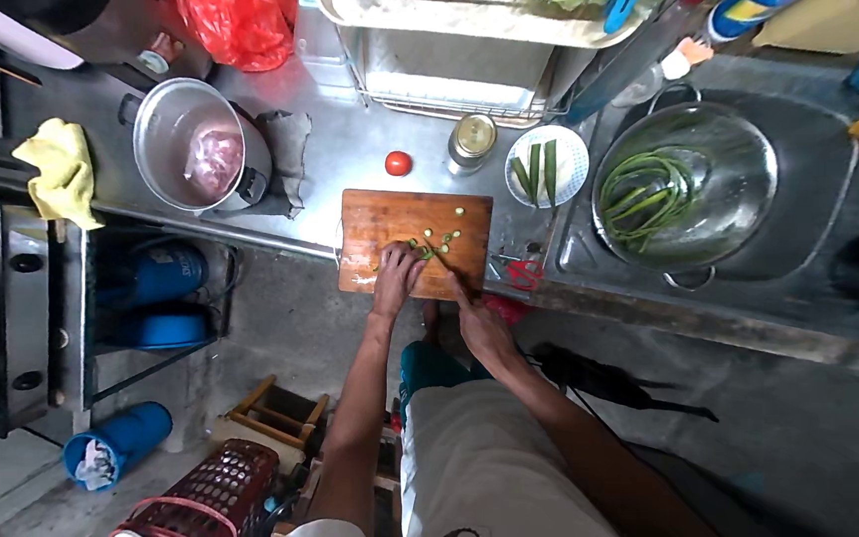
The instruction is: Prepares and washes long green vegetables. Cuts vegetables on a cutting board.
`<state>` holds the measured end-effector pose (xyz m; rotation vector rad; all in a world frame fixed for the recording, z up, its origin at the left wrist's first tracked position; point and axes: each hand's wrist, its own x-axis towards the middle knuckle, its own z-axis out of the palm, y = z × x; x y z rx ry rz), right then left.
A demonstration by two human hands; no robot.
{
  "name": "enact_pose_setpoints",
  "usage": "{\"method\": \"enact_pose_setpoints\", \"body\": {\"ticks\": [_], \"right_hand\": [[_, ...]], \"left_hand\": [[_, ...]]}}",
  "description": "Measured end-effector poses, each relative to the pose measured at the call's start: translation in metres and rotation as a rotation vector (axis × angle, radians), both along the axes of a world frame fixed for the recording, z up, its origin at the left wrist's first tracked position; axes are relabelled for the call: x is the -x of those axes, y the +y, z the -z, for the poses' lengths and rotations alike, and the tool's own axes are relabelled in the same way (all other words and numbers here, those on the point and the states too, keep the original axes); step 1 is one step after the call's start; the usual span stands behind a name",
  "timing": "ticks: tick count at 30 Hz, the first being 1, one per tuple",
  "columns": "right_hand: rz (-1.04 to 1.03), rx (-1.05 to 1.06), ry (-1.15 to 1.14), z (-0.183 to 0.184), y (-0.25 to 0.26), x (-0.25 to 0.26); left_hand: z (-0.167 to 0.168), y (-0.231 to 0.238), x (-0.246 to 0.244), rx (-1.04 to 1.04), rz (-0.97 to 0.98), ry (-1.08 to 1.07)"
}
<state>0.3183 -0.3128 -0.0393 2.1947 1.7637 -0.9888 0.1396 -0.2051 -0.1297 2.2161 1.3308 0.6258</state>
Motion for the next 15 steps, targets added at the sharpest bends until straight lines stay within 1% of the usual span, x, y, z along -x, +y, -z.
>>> {"method": "enact_pose_setpoints", "body": {"ticks": [3, 5, 10, 13, 15], "right_hand": [[0.019, -0.086, 0.039, 0.026, 0.002, 0.003], [0.026, -0.100, 0.045, 0.035, 0.004, 0.005], [0.024, -0.051, -0.036, 0.030, 0.006, 0.010], [0.058, -0.124, -0.037, 0.030, 0.007, 0.016], [0.080, -0.169, -0.018, 0.032, 0.012, 0.020]], "left_hand": [[0.000, -0.002, 0.000, -0.001, 0.008, 0.006], [-0.001, -0.003, 0.000, 0.000, 0.014, 0.047], [-0.001, -0.004, 0.000, 0.014, -0.016, 0.135], [-0.001, -0.008, 0.000, 0.018, -0.104, 0.218], [-0.004, -0.009, -0.003, 0.060, -0.156, 0.280]]}}
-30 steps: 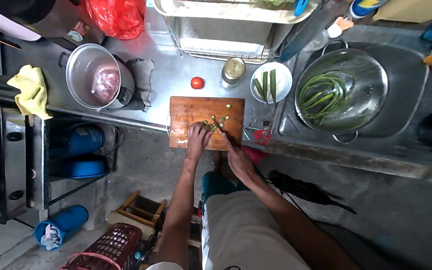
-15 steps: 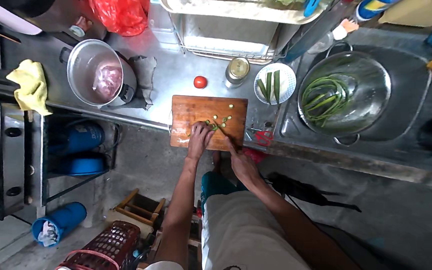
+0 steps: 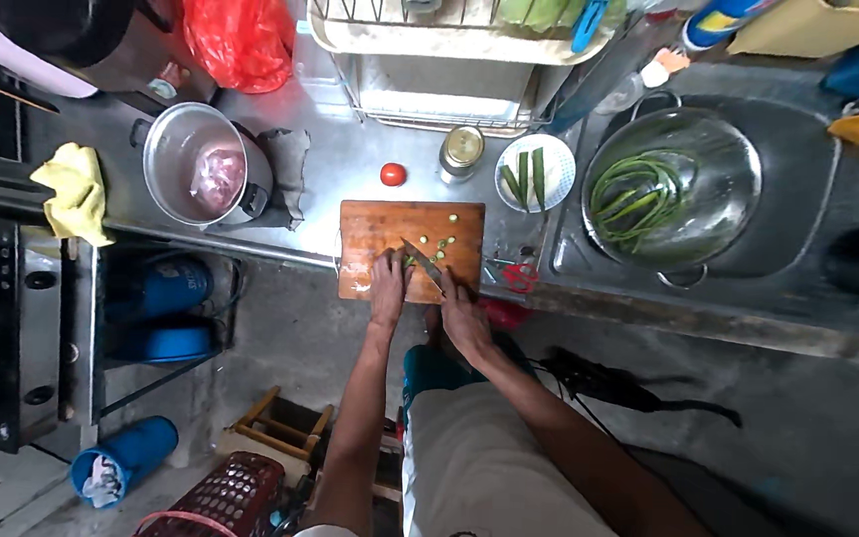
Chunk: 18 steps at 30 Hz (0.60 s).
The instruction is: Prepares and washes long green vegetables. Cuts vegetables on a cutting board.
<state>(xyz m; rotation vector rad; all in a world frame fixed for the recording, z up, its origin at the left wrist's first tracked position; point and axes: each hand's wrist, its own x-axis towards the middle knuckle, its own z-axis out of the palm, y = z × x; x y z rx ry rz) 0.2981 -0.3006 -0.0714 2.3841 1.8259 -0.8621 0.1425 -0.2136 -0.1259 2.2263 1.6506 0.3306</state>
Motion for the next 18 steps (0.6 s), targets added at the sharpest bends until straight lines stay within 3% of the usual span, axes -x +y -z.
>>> {"method": "enact_pose_setpoints", "body": {"ticks": [7, 11, 15, 18], "right_hand": [[-0.063, -0.101, 0.006, 0.004, 0.018, 0.015], [-0.038, -0.251, 0.026, 0.000, 0.018, 0.001], [0.348, -0.178, 0.758, -0.025, 0.025, -0.035], [0.619, -0.119, 1.093, -0.036, 0.038, -0.074]], "left_hand": [[-0.016, 0.005, -0.001, 0.156, -0.281, 0.032], [-0.047, 0.021, -0.012, 0.164, -0.380, -0.310], [-0.082, 0.026, -0.080, 0.515, -0.333, -0.870], [-0.090, 0.028, -0.146, 0.691, -0.262, -0.965]]}}
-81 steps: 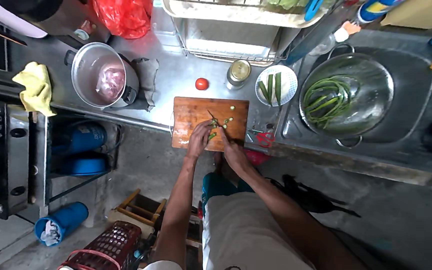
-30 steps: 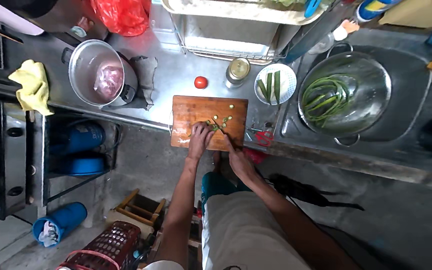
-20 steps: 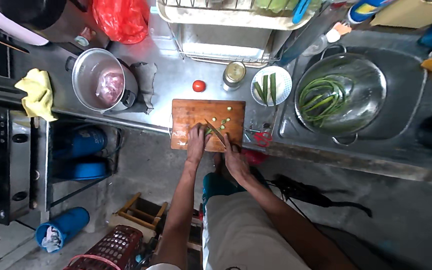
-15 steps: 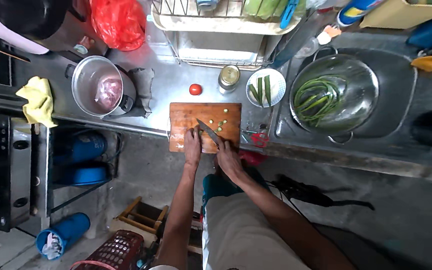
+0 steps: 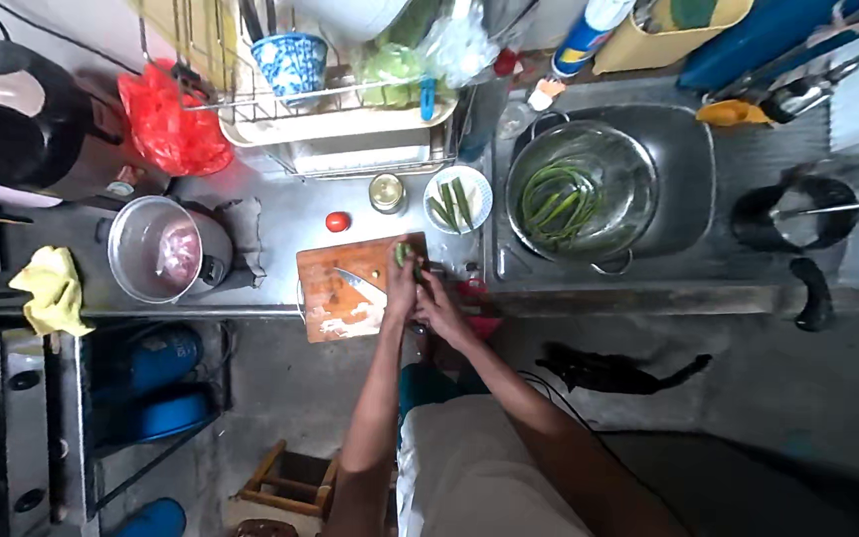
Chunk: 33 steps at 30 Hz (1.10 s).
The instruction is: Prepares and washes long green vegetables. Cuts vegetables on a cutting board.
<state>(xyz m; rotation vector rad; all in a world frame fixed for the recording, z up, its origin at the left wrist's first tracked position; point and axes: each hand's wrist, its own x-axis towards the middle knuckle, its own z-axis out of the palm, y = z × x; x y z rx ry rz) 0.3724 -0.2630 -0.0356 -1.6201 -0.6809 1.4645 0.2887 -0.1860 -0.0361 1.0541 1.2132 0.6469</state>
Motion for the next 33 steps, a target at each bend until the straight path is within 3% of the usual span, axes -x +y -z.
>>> {"method": "enact_pose_setpoints", "body": {"ticks": [4, 7, 10, 14, 17, 21, 27, 33], "right_hand": [[0.127, 0.017, -0.144, 0.006, 0.018, -0.073], [0.165, 0.012, -0.266, 0.010, 0.032, -0.114], [0.209, -0.033, -0.362, 0.017, 0.055, -0.140], [0.135, -0.002, -0.582, 0.025, 0.085, -0.159], [0.019, 0.058, -0.763, 0.012, 0.089, -0.161], [-0.101, 0.095, -0.916, 0.013, 0.097, -0.167], [-0.204, 0.004, -0.859, 0.005, 0.081, -0.177], [-0.161, -0.249, -0.935, -0.005, 0.062, -0.156]], "left_hand": [[-0.007, 0.010, -0.072, 0.009, 0.074, 0.008], [0.014, 0.033, -0.127, -0.246, 0.056, 0.110], [0.035, 0.057, -0.160, -0.467, 0.063, 0.412], [0.033, 0.071, -0.166, -0.557, 0.071, 0.725], [0.031, 0.063, -0.143, -0.619, -0.014, 0.690], [0.020, 0.014, -0.074, -0.525, -0.026, 0.727], [0.026, -0.019, 0.028, -0.334, -0.187, 0.853], [0.017, -0.014, 0.059, -0.370, 0.102, 0.815]]}}
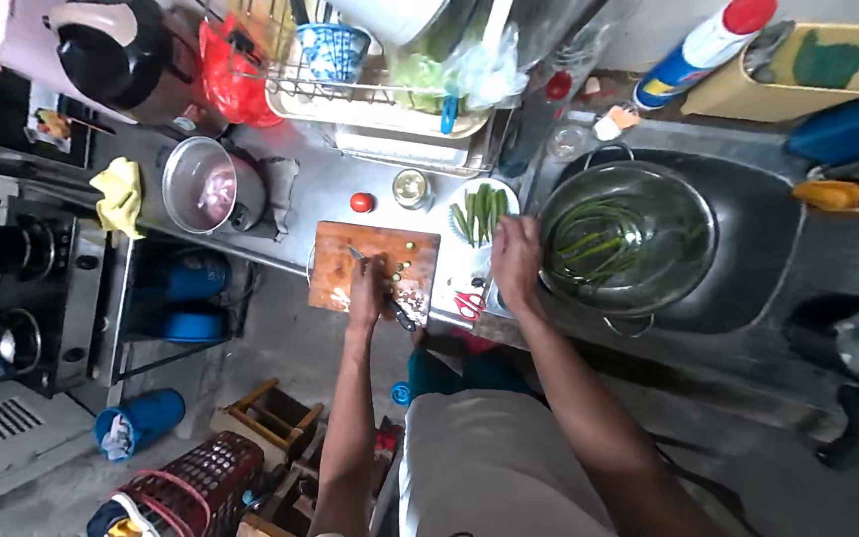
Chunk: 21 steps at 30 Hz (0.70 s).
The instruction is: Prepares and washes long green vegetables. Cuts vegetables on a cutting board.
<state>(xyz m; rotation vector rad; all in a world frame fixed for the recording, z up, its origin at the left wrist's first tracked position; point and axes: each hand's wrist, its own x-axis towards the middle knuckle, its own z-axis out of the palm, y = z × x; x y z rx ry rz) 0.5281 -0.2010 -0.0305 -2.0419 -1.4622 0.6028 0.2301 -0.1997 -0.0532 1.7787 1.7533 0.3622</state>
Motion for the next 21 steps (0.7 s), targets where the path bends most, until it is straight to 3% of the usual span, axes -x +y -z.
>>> {"method": "enact_pose_setpoints", "body": {"ticks": [5, 11, 14, 17, 21], "right_hand": [[-0.448, -0.004, 0.068, 0.018, 0.005, 0.074], [-0.574, 0.081, 0.029, 0.053, 0.024, 0.122], [-0.515, 0.077, 0.216, 0.063, 0.017, 0.131], [-0.312, 0.088, 0.291, 0.062, 0.006, 0.130], [-0.048, 0.160, 0.343, 0.052, -0.011, 0.127]], "left_hand": [[0.012, 0.015, -0.002, 0.021, 0.181, 0.072], [0.017, 0.027, 0.002, 0.086, 0.257, 0.022], [0.019, 0.029, 0.009, 0.072, 0.281, -0.085], [0.027, 0.030, 0.012, 0.056, 0.320, -0.149], [0.033, 0.026, -0.004, 0.055, 0.350, -0.033]]}}
